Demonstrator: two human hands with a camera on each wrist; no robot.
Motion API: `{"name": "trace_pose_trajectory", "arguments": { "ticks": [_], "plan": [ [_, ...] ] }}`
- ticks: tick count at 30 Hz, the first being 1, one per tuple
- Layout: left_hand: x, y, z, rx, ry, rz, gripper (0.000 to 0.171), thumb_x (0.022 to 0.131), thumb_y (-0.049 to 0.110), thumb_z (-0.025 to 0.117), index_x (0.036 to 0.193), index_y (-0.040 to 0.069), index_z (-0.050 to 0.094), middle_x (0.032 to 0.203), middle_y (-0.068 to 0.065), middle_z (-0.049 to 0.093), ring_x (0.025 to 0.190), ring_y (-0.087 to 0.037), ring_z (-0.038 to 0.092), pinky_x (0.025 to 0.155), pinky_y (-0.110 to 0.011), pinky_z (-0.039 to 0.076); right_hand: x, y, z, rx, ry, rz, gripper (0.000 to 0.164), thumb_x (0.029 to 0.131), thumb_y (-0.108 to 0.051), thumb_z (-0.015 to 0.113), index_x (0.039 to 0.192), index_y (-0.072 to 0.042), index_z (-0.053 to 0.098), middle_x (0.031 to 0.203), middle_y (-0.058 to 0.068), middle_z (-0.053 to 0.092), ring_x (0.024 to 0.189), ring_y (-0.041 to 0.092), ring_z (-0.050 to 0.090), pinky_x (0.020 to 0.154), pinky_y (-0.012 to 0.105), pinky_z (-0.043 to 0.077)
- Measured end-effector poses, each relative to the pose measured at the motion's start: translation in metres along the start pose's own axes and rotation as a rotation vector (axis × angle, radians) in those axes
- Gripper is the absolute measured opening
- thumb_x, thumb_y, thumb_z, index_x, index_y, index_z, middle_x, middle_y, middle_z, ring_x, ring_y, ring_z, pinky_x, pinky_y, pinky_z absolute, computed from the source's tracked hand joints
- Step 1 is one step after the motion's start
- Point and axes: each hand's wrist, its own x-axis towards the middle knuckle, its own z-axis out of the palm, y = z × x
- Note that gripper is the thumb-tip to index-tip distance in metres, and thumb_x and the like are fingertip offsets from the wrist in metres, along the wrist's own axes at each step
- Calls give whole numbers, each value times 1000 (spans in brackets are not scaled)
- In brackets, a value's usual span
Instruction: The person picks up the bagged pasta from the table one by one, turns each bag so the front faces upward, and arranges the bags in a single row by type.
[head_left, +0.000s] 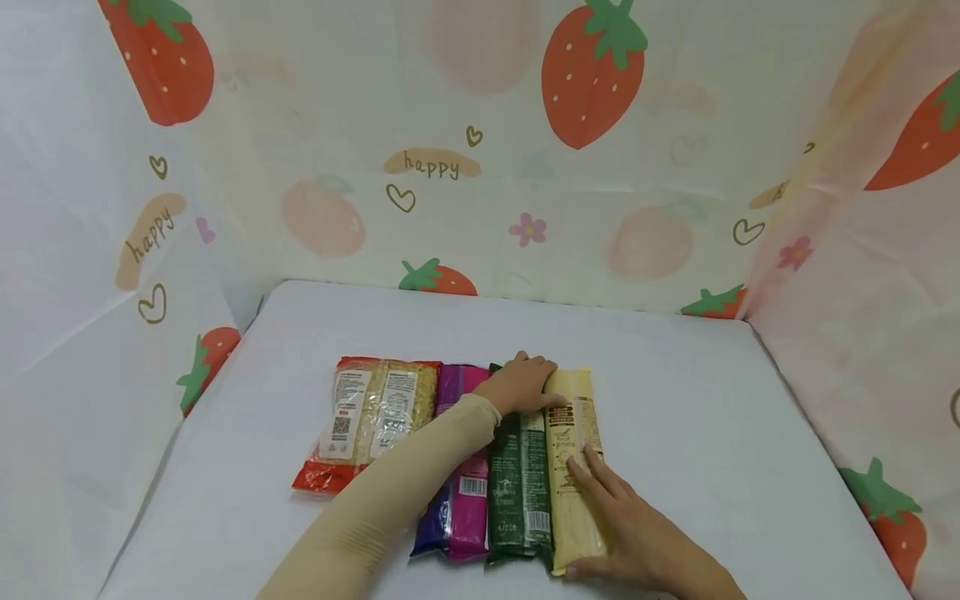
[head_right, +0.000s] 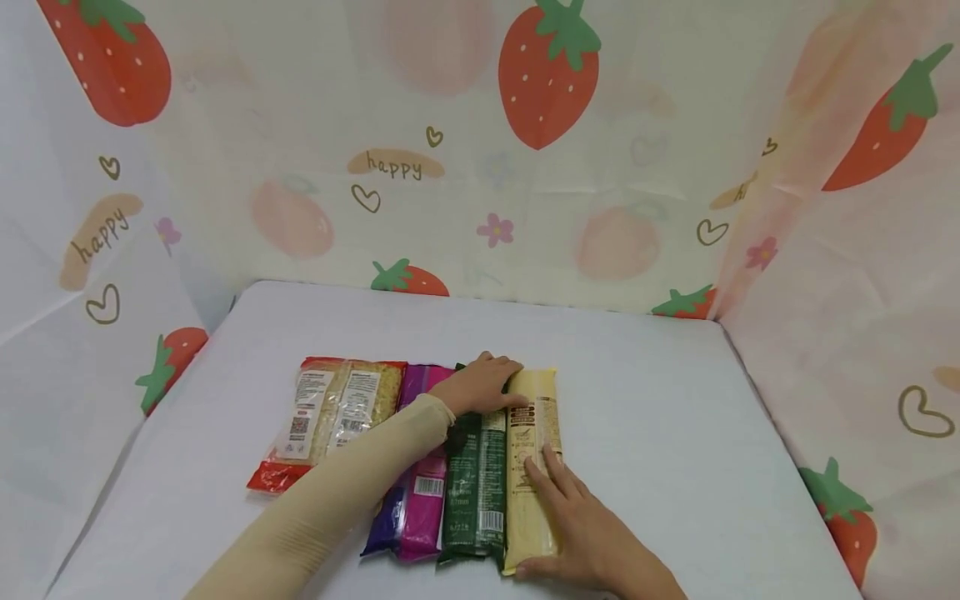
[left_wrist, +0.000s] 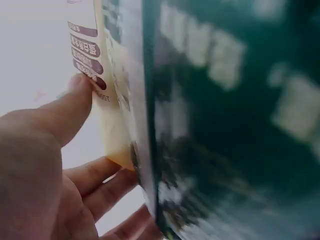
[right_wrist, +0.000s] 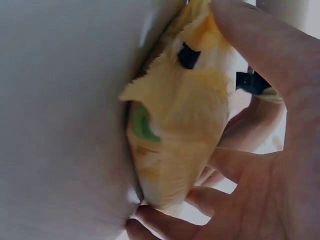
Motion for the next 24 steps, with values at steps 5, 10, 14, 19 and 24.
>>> {"name": "trace_pose_trajectory", "arguments": {
  "ticks": [5,10,14,19,24],
  "plan": [
    [5,5,-5,28,-10,-4,68,104,57,65,154,12,56,147,-8,62,129,-29,57,109,-41,49,3,0,-7,-27,-26,-10,136,73,-82,81,173,-12,21,178,23,9,152,52,38,93,61,58],
    [7,7,-7,19,-60,-14,70,105,57,65,158,13,53,153,-9,55,133,-30,53,113,-42,47,5,-2,-10,-50,-52,15,133,73,-69,92,173,-15,23,178,20,13,147,49,46,82,56,61],
    [9,5,-5,15,-82,-19,71,105,58,64,158,13,52,155,-9,52,136,-30,51,115,-43,46,7,-3,-12,-43,-74,32,130,73,-63,94,172,-16,26,178,19,17,142,50,51,77,56,61],
    [10,4,-5,5,-73,-29,70,103,58,67,155,13,56,152,-9,54,135,-30,52,114,-42,46,10,-2,-14,-41,-92,36,127,74,-61,96,171,-16,29,176,21,21,137,52,54,79,58,60],
    [7,8,-9,13,-80,-17,67,104,56,66,154,11,58,151,-10,57,136,-29,53,119,-40,42,12,-1,-15,-29,-81,36,123,72,-55,99,170,-16,34,173,23,27,128,51,61,84,62,59]
  ]
}}
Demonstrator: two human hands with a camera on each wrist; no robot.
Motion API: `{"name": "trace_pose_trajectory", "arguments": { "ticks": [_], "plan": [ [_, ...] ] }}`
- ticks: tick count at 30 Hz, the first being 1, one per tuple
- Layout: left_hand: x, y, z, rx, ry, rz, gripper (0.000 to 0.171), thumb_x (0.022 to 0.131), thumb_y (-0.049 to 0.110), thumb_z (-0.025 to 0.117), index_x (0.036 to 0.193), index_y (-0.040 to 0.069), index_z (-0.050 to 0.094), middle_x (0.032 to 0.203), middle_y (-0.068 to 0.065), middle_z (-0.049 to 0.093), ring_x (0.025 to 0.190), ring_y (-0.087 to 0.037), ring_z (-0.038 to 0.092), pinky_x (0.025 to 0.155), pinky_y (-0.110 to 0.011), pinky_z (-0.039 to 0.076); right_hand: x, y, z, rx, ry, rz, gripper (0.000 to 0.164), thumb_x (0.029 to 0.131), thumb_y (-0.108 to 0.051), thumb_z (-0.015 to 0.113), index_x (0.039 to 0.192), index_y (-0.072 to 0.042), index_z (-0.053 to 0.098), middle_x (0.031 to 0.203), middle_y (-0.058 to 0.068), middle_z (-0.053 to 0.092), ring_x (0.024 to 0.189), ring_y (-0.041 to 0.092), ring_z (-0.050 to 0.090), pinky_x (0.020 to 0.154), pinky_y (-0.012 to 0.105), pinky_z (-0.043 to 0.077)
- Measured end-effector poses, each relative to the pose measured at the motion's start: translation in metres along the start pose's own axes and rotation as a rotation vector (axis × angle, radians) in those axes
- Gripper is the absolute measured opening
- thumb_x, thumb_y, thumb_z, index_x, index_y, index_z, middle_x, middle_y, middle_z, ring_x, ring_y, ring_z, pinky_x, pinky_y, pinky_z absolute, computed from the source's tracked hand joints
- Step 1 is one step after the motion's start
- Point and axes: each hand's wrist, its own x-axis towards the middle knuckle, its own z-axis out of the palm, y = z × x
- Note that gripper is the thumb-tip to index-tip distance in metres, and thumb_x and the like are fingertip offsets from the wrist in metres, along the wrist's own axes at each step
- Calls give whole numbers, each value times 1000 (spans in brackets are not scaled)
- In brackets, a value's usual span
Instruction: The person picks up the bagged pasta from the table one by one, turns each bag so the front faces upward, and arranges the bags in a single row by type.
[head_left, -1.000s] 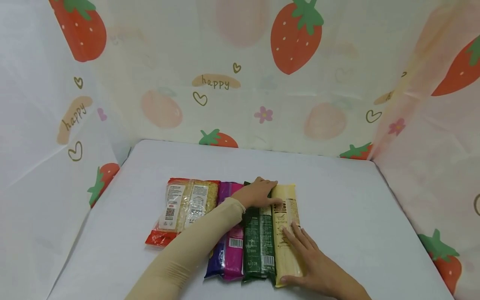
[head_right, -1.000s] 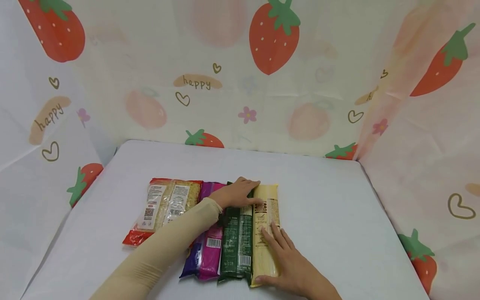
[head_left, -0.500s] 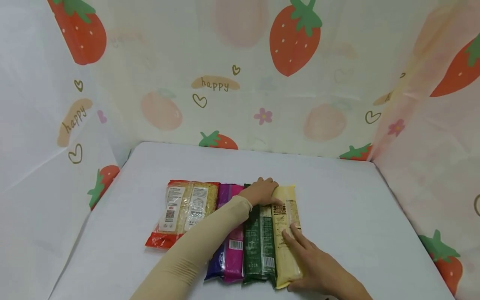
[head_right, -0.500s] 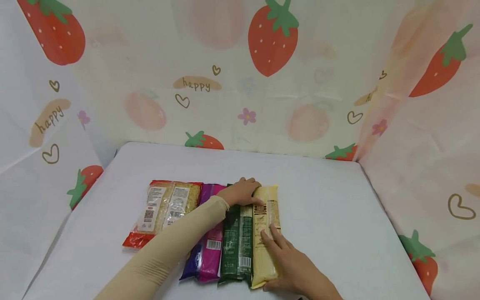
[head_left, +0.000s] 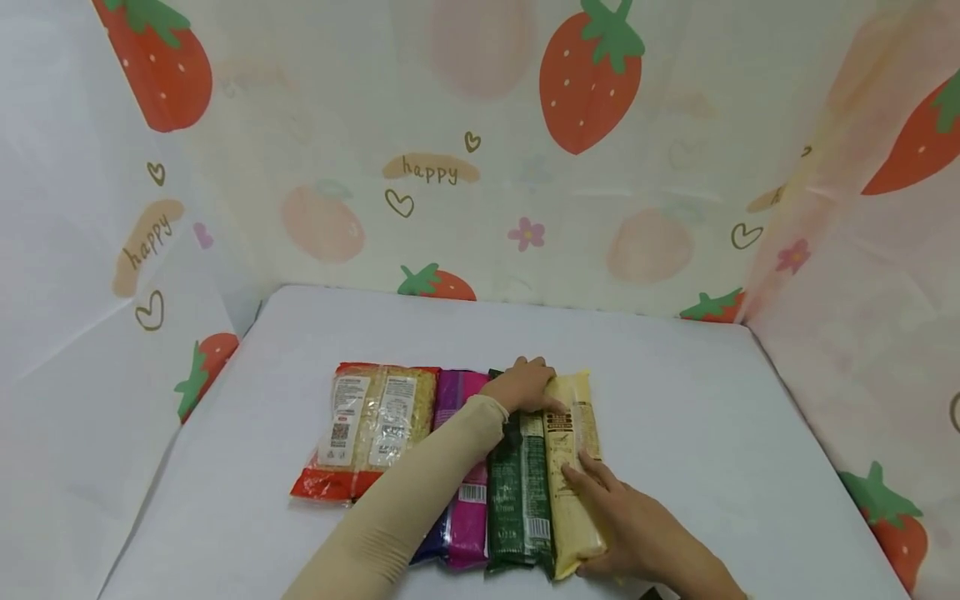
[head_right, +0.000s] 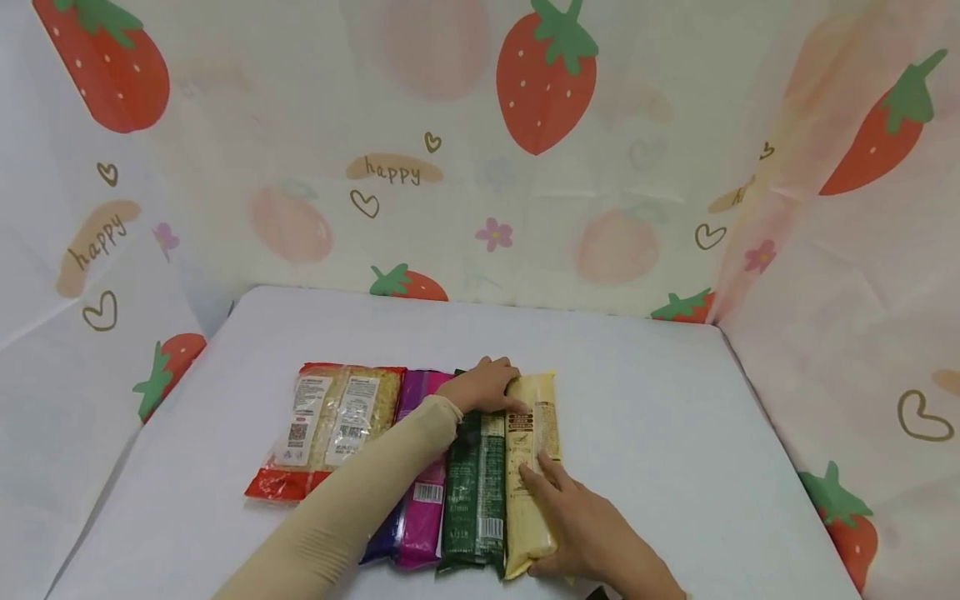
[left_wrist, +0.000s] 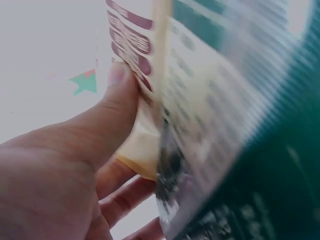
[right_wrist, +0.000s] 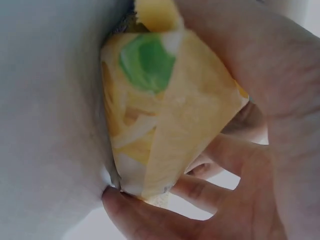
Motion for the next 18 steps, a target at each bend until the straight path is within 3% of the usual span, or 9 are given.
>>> {"name": "trace_pose_trajectory", "arguments": {
  "ticks": [6,11,18],
  "plan": [
    [-3,5,-2,23,-9,0,65,106,54,65,153,10,58,151,-10,58,138,-29,53,121,-41,39,0,0,2,-14,21,-9,119,72,-48,99,168,-15,37,171,24,30,122,49,64,84,60,59],
    [-1,4,-1,22,1,-1,62,105,53,66,148,8,62,144,-11,62,132,-30,57,117,-41,43,1,0,1,-30,39,-22,117,72,-45,99,167,-14,39,170,24,33,116,47,67,84,59,59],
    [2,-3,0,-32,-6,14,58,104,53,68,139,7,65,136,-11,66,123,-29,61,109,-41,47,0,2,0,6,26,-13,115,73,-44,97,168,-17,37,172,21,30,125,49,63,84,61,58]
  ]
}}
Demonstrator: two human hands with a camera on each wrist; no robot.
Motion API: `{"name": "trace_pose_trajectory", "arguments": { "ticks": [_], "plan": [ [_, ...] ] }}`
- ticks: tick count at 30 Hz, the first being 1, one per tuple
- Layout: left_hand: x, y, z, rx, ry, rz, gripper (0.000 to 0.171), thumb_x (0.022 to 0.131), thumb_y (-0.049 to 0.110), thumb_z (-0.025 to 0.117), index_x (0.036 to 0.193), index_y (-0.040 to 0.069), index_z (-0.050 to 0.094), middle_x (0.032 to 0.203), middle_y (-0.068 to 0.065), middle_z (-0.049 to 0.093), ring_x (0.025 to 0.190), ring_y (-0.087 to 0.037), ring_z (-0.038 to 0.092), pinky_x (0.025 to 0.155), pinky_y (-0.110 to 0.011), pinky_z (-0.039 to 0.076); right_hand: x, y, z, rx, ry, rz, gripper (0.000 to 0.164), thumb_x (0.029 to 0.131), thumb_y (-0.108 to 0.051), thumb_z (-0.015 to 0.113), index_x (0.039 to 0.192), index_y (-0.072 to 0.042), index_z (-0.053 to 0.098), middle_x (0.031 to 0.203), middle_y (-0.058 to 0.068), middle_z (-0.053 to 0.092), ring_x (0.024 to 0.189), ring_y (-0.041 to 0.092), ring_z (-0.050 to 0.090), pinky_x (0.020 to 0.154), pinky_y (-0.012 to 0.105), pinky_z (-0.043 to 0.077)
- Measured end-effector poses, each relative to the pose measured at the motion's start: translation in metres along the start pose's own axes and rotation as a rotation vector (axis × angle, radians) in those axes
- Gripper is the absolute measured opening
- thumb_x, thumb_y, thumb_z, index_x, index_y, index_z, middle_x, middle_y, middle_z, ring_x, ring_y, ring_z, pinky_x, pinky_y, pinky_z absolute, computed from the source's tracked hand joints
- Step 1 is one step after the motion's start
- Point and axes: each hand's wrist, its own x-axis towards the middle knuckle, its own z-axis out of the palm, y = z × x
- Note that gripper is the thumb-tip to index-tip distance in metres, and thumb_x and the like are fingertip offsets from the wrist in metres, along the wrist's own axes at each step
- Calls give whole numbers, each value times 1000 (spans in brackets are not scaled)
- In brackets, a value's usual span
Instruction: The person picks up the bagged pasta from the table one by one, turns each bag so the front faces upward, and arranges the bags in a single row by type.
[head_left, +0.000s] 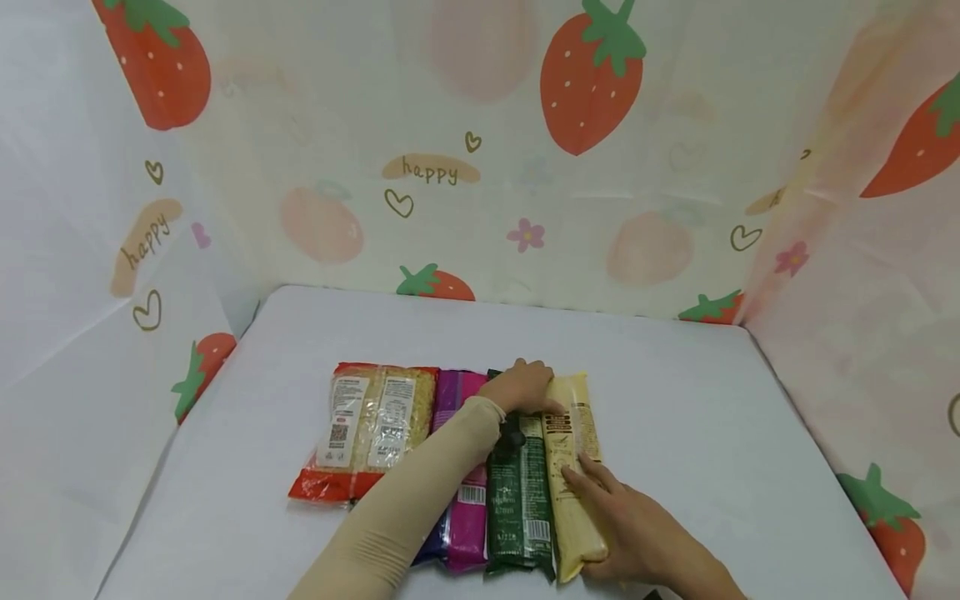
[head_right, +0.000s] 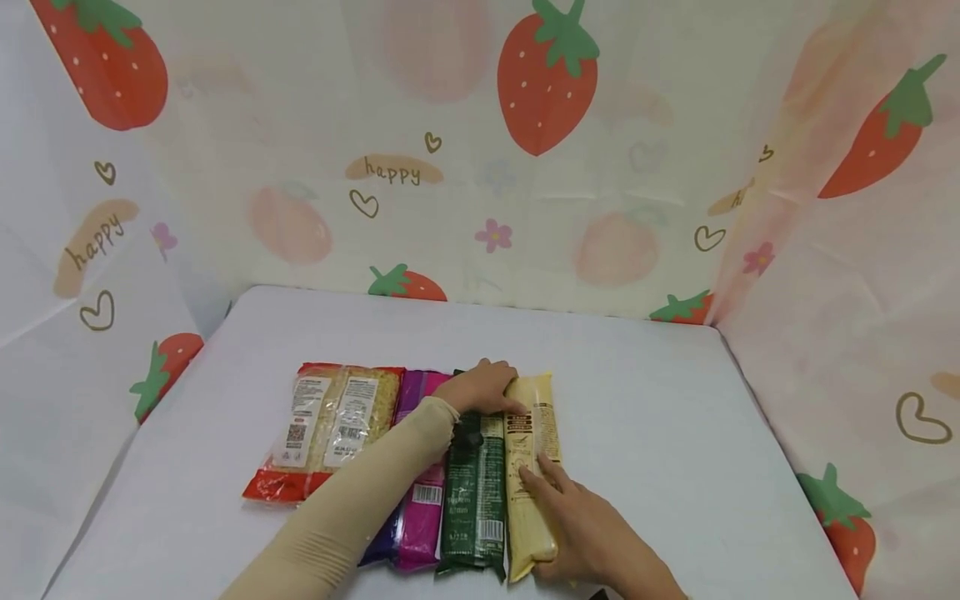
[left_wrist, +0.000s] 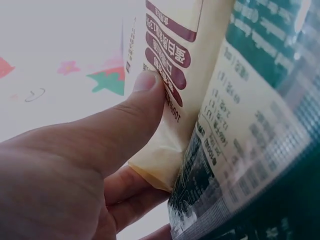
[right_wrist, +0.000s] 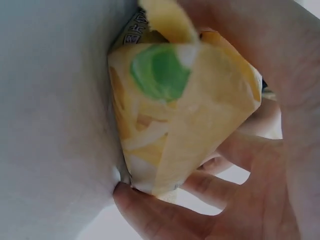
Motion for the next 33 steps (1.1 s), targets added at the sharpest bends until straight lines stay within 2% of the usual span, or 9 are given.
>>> {"name": "trace_pose_trajectory", "arguments": {
  "ticks": [4,7,11,17,22,26,29,33],
  "plan": [
    [-1,-4,-3,-79,-17,7,59,104,51,69,142,6,62,136,-12,65,124,-32,61,106,-43,50,-1,1,0,17,-10,14,115,74,-44,95,170,-21,35,176,16,26,137,50,56,79,57,58],
    [-2,-9,-4,-146,-20,11,54,104,49,71,135,6,61,123,-11,67,110,-28,64,94,-41,53,-3,2,1,23,-3,8,116,73,-42,94,171,-22,33,177,14,24,143,48,51,81,54,59],
    [-3,-14,-5,-184,-12,36,48,102,48,74,126,8,61,107,-7,65,91,-20,60,82,-36,51,-5,3,5,36,29,-30,118,73,-37,94,171,-20,31,177,17,23,148,45,47,94,53,59],
    [-6,-18,-12,-196,24,60,51,99,50,78,123,9,60,101,-6,64,86,-18,58,80,-36,50,-8,8,10,44,80,-70,118,73,-31,93,172,-20,30,178,15,19,152,41,41,101,48,57],
    [-11,-27,-22,-286,40,81,52,97,50,79,122,10,57,100,-4,62,80,-16,54,75,-34,47,-7,12,7,72,122,-142,119,74,-23,94,172,-18,27,179,13,15,155,40,37,103,46,57],
    [-14,-37,-29,-352,71,96,60,96,49,81,132,8,56,105,-6,65,78,-15,57,74,-31,49,-4,12,1,128,139,-188,120,75,-16,94,173,-19,24,179,12,15,157,38,33,103,42,56],
    [-19,-42,-32,-435,79,98,66,96,46,82,142,8,54,118,-10,68,88,-18,65,78,-33,55,-1,11,-2,164,148,-208,121,75,-13,93,173,-20,23,179,12,17,157,39,32,105,43,55],
    [-25,-53,-32,-546,82,94,64,101,45,77,148,10,54,140,-15,64,115,-25,68,93,-40,59,0,10,-2,205,160,-243,119,76,-11,93,173,-19,24,178,14,20,157,41,32,108,45,54]
  ]
}}
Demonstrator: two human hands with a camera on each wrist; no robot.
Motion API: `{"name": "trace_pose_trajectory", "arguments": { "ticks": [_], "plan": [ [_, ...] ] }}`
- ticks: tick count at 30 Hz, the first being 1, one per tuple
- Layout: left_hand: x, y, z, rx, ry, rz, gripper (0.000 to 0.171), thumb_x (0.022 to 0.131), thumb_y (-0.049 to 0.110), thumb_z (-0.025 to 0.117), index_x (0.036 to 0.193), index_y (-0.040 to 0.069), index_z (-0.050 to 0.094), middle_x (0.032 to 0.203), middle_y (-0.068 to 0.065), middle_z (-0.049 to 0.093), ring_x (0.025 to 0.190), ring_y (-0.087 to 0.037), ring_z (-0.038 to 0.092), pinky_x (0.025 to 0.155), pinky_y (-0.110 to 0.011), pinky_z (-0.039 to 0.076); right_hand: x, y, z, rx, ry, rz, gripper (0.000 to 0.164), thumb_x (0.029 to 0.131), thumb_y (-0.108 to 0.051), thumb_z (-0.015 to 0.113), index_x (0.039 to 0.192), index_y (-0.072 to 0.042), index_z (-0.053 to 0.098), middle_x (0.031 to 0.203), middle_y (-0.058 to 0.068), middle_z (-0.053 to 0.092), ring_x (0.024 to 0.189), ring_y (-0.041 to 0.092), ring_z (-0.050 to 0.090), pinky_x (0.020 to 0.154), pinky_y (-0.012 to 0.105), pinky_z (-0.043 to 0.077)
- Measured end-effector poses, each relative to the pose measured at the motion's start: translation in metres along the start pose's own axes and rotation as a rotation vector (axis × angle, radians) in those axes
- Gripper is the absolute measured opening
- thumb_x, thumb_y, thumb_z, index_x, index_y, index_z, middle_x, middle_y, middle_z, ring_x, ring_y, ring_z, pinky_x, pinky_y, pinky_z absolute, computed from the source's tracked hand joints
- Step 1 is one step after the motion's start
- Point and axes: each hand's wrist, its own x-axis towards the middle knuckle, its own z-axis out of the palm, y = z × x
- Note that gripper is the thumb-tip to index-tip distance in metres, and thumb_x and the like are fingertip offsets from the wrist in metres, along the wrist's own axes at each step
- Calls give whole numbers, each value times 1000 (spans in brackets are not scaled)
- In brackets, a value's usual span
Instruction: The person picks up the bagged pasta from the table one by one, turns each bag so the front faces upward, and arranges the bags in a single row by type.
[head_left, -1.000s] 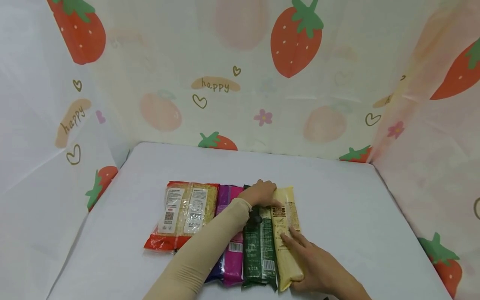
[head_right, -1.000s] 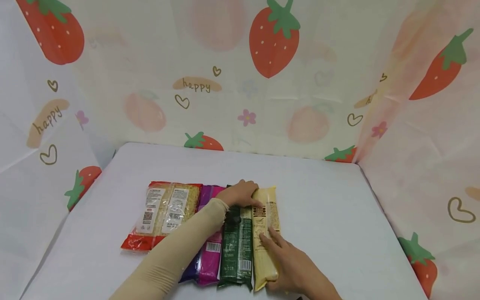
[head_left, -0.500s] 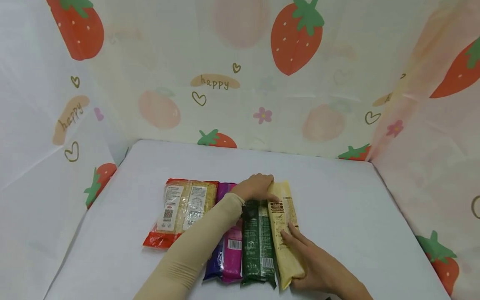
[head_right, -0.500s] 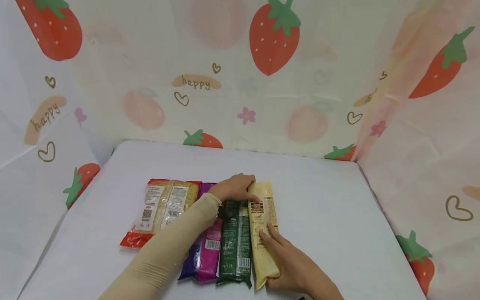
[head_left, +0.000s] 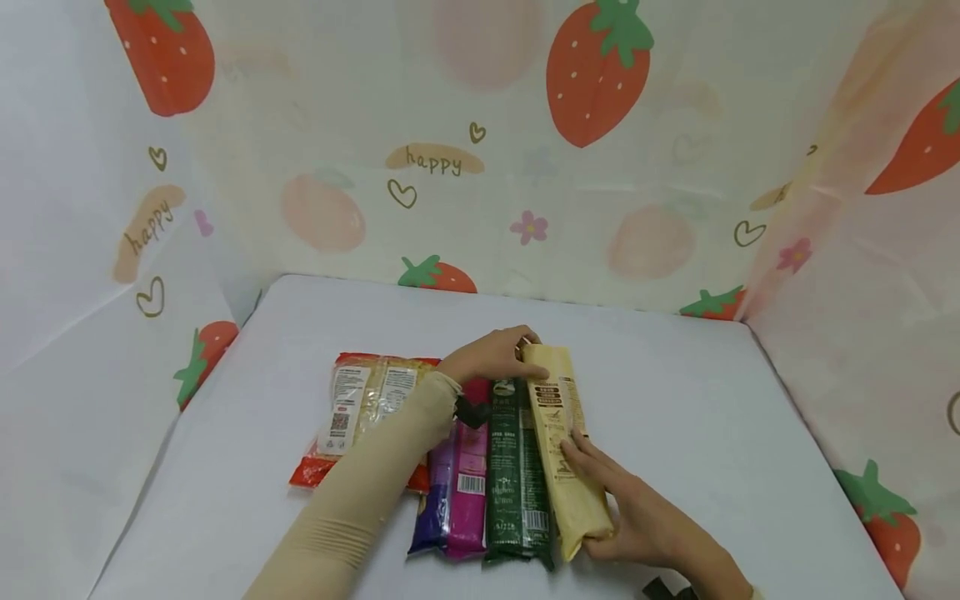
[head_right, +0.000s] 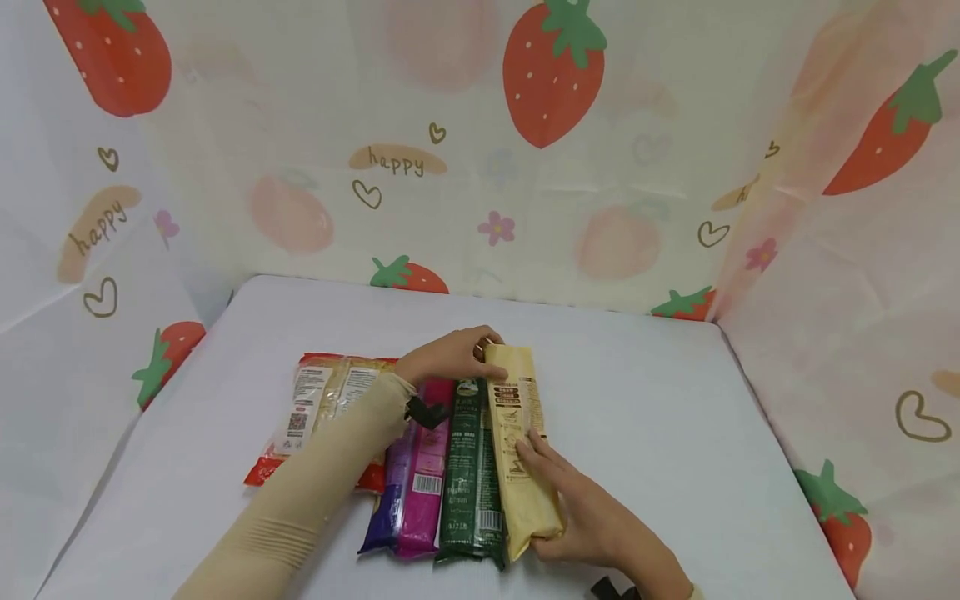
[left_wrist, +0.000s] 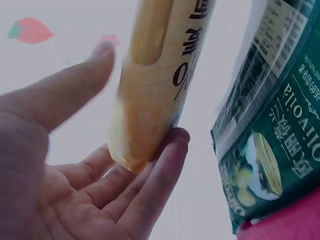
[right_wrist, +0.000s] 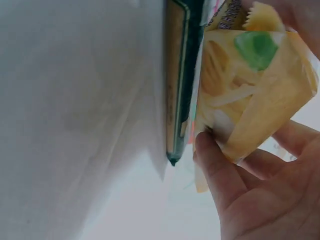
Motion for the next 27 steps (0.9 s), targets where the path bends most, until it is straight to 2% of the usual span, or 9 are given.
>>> {"name": "trace_pose_trajectory", "arguments": {
  "ticks": [2,4,8,11,15,22,27],
  "plan": [
    [-3,-5,-3,-65,14,1,59,105,43,71,150,10,55,145,-16,61,125,-28,65,102,-43,56,1,0,0,21,17,-26,118,76,-10,93,173,-17,25,177,15,22,156,42,32,108,42,54],
    [-5,-9,-6,-160,25,9,52,109,37,63,152,7,55,147,-18,60,129,-31,64,106,-46,55,3,-1,-1,52,33,-53,116,76,-8,92,172,-14,27,177,17,22,156,43,32,106,39,56],
    [-8,-16,-9,-345,38,49,44,110,10,49,153,1,53,144,-23,62,124,-35,67,105,-51,56,6,-3,-4,118,39,-75,114,79,-6,91,172,-12,26,178,17,19,157,42,30,102,35,58],
    [-10,-20,-11,-364,39,88,49,107,-3,49,155,0,51,146,-25,60,128,-37,65,106,-51,56,7,-4,-5,166,37,-75,111,82,-7,90,172,-13,26,178,17,18,158,41,29,100,37,59],
    [-13,-26,-11,-371,26,115,57,107,-3,60,161,3,45,150,-25,54,136,-39,61,107,-51,56,9,-3,-4,211,58,-96,109,83,-8,90,171,-12,27,177,18,19,157,36,32,98,39,60],
    [-17,-33,-13,-478,25,79,68,104,-2,68,166,7,40,149,-26,49,140,-42,58,108,-53,54,14,0,2,362,61,-120,111,83,0,87,172,-9,22,178,19,15,157,20,33,106,34,56],
    [-17,-39,-14,-462,46,63,65,104,0,69,163,3,43,144,-25,55,134,-39,62,107,-53,55,18,0,4,494,54,-138,115,81,5,81,174,-11,13,179,18,13,153,18,41,107,32,53]
  ]
}}
